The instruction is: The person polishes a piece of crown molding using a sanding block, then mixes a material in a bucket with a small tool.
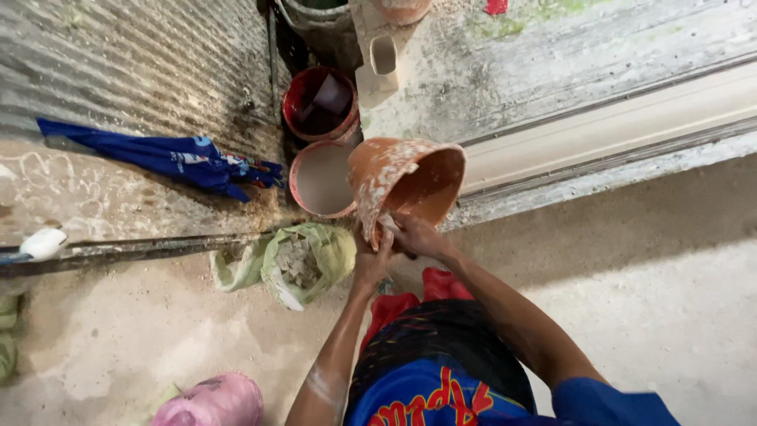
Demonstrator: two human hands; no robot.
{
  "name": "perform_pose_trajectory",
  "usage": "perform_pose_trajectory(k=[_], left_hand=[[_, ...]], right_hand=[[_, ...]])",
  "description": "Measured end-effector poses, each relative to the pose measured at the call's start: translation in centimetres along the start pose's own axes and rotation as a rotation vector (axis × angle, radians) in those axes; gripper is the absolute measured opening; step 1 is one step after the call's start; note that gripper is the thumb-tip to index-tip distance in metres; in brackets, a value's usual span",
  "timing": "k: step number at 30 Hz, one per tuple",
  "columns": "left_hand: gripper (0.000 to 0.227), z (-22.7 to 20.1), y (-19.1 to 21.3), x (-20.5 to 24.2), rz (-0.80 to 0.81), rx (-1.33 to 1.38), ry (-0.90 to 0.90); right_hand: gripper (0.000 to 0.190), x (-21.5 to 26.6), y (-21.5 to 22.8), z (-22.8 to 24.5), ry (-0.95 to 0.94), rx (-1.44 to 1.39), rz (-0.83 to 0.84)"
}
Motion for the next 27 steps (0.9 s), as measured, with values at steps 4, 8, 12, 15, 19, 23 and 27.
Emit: perform_pose_trajectory(k=[4, 8, 12, 15, 19, 23, 27], left_hand=[[0.111, 0.0, 1.8, 0.2, 0.054, -0.104, -0.086], [0.093, 2.0, -0.1, -1.8, 0.04, -0.172, -0.127], [0.086, 2.9, 0.6, -2.2, 0.014, -0.144, -0.043], [0.084, 2.5, 0.8, -0.8, 0.027, -0.182, -0.079], [0.082, 2.3, 0.2, -1.0, 0.024, -0.153, -0.044], [0.094, 3.0, 0.8, -1.8, -0.012, -0.28, -0.052], [0.097, 2.8, 0.8, -2.4, 0.022, -0.264, -0.091]], right_hand=[[0.041, 1.2, 1.6, -2.2, -0.134, 0.005, 0.099], [0.039, 2.9, 2.6, 0.4, -0.37, -0.657, 0.658], [0.067, 3.8, 7.3, -1.8, -0.389, -1.093, 0.668], [0.041, 5.3, 8.2, -4.5, -0.325, -0.286, 0.681], [0.033, 7.3, 5.0, -1.2, -0.341, -0.619, 0.563], [0.028, 7.5, -0.3, -4.2, -0.165, -0.095, 0.513], [0.034, 7.3, 3.6, -2.9, -0.265, -0.231, 0.433]])
Point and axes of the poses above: each hand's wrist, its own x-axis away from the middle knuckle, its own y-axis out of the back of the hand, z = x × y, the point moved 1 cm from there along -x, towards the middle knuckle, and after that the axes turned 9 degrees about -z, right-handed, at the moved point
